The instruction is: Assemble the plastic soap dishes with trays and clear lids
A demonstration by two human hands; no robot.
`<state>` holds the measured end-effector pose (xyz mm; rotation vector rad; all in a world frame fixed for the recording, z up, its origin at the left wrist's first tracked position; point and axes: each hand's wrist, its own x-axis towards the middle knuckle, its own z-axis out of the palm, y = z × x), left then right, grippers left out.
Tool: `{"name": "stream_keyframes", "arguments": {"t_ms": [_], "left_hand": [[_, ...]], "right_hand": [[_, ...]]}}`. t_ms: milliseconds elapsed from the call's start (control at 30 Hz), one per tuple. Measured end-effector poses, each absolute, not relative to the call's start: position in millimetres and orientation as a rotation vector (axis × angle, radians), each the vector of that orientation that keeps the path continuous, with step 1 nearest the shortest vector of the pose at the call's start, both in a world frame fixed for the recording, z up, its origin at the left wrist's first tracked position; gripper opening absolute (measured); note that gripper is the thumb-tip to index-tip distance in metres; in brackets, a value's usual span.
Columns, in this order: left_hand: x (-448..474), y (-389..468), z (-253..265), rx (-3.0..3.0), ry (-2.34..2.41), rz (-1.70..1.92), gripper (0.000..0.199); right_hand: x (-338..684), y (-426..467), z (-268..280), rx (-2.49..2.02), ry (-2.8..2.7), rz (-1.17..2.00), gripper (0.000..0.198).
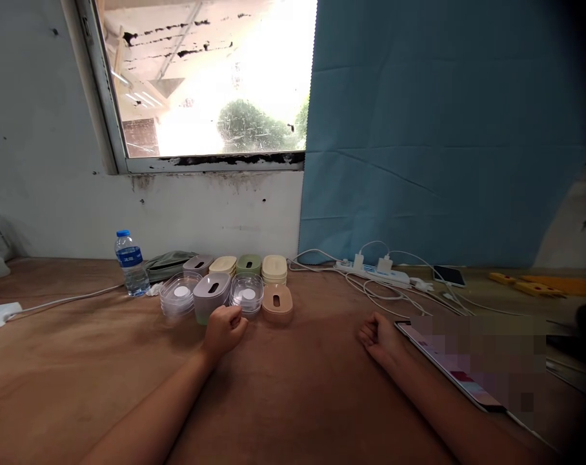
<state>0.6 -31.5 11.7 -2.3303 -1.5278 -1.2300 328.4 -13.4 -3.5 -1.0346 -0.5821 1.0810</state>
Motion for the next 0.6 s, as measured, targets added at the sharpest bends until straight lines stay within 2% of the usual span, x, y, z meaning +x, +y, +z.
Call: {"name": "stream_keyframes", "arguments": {"t_ms": [600], "left_hand": [[-5,-20,2,-2.495,-1.441,-1.158,0.026]], "right_hand": [[329,-10,-5,-1.031,-0.522,1.18,0.029]]}}
